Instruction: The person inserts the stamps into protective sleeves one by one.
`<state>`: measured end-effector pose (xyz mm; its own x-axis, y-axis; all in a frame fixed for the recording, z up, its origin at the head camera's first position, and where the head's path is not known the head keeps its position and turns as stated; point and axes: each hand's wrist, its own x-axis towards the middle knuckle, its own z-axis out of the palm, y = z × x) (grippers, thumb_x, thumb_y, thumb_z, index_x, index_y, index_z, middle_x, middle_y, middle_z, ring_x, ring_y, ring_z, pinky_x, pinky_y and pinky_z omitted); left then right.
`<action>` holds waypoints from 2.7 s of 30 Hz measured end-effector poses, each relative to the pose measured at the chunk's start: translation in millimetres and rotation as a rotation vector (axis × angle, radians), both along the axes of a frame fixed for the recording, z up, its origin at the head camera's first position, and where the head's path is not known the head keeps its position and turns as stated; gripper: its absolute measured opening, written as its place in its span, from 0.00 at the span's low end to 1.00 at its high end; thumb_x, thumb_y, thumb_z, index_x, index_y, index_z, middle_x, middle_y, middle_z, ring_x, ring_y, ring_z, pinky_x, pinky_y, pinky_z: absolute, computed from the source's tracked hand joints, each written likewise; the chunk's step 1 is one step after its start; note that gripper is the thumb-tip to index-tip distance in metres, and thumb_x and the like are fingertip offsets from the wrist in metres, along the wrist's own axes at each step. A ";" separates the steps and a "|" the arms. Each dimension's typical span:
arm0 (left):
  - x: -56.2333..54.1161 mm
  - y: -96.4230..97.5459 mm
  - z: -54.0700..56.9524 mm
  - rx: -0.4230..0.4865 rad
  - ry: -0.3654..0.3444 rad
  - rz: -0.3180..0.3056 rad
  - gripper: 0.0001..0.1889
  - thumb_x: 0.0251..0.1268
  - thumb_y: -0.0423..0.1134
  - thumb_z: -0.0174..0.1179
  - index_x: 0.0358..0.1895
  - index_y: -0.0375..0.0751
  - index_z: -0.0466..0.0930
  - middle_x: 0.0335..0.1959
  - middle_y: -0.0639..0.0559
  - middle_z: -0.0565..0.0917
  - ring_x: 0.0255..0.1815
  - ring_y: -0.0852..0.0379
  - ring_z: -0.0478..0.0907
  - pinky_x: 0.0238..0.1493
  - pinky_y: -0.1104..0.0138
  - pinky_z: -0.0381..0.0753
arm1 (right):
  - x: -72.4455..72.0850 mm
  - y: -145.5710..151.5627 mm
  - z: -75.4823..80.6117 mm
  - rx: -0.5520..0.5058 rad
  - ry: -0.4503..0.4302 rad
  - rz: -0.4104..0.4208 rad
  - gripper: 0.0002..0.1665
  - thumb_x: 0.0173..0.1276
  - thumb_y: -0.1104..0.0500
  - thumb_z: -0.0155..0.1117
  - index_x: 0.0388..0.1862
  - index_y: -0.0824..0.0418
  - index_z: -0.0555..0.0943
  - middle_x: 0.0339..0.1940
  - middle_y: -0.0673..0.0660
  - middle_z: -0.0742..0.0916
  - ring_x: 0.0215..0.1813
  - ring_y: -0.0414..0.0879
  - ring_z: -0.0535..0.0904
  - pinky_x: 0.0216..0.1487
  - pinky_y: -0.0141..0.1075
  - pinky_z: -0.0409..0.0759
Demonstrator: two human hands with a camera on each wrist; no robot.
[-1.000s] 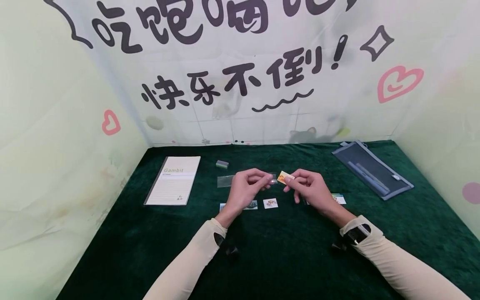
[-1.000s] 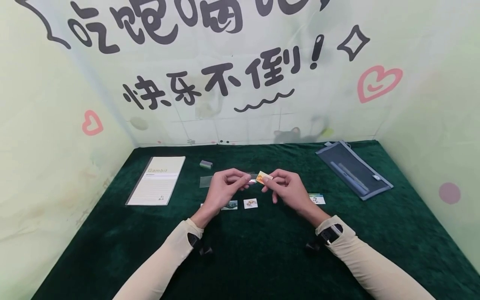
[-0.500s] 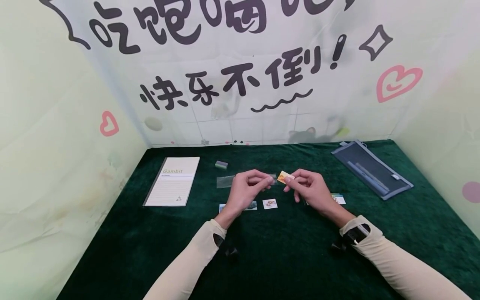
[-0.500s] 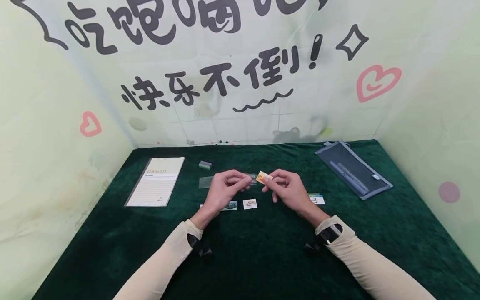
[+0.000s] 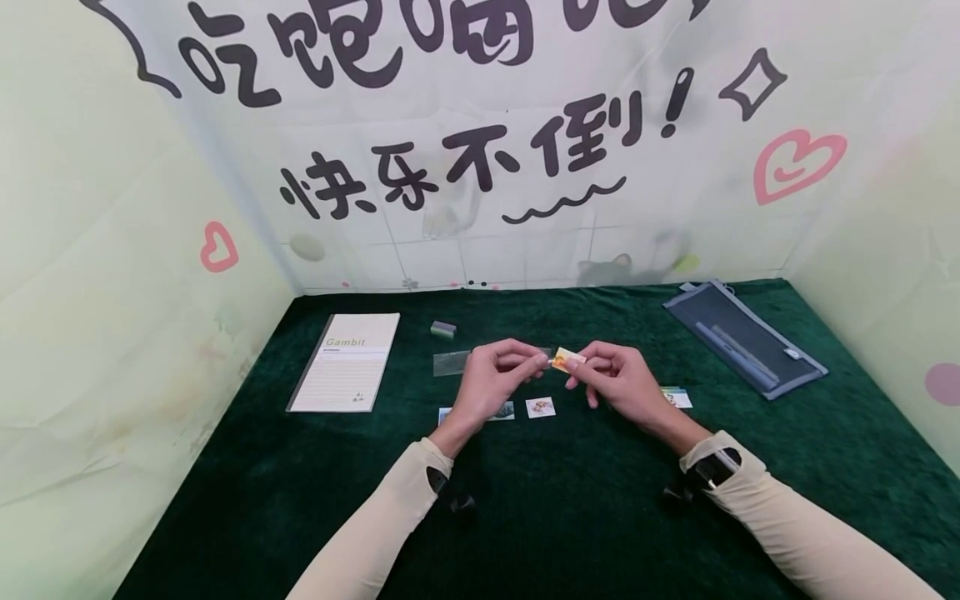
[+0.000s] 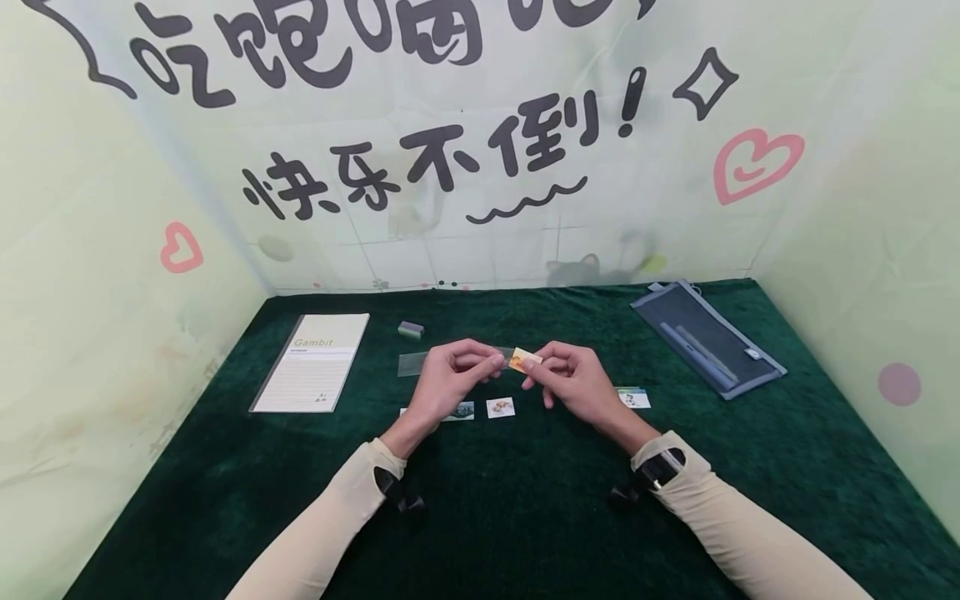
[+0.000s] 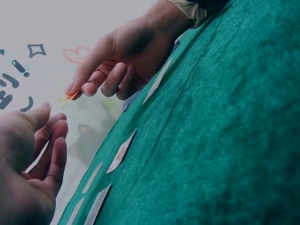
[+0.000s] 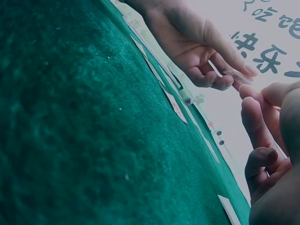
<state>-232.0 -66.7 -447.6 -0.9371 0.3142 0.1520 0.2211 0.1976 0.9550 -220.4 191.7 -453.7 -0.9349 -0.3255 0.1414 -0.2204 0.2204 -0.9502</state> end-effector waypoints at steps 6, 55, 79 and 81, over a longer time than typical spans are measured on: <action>0.8 -0.3 0.2 -0.012 -0.009 -0.015 0.14 0.74 0.56 0.70 0.54 0.57 0.90 0.45 0.59 0.95 0.46 0.56 0.91 0.52 0.59 0.88 | -0.5 0.0 -2.2 0.001 -0.011 0.014 0.15 0.83 0.48 0.65 0.53 0.59 0.83 0.38 0.57 0.94 0.25 0.54 0.83 0.36 0.38 0.84; 3.7 4.4 0.5 0.058 -0.105 -0.064 0.15 0.75 0.52 0.70 0.56 0.50 0.86 0.46 0.52 0.95 0.48 0.54 0.92 0.60 0.56 0.87 | -0.2 1.1 -3.7 -0.001 -0.005 0.071 0.12 0.84 0.52 0.64 0.55 0.59 0.84 0.37 0.61 0.91 0.27 0.53 0.83 0.32 0.38 0.84; 7.0 8.0 0.9 0.013 -0.102 -0.057 0.14 0.76 0.52 0.69 0.57 0.51 0.86 0.46 0.53 0.96 0.48 0.53 0.92 0.56 0.59 0.85 | 2.3 -0.8 1.0 0.020 -0.009 0.067 0.11 0.84 0.52 0.65 0.53 0.58 0.86 0.35 0.59 0.92 0.26 0.51 0.82 0.30 0.37 0.81; 7.5 8.3 1.3 0.005 -0.098 -0.053 0.15 0.76 0.52 0.69 0.57 0.52 0.86 0.46 0.54 0.96 0.48 0.53 0.92 0.55 0.59 0.85 | 2.3 -0.5 1.0 0.023 -0.012 0.068 0.11 0.83 0.52 0.65 0.53 0.57 0.86 0.35 0.59 0.92 0.26 0.52 0.82 0.31 0.37 0.81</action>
<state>-224.5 -58.4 -446.2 -0.9297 0.3631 0.0619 0.1362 0.1829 0.9736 -218.1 191.2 -452.8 -0.9122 -0.3911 0.1223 -0.2244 0.2270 -0.9477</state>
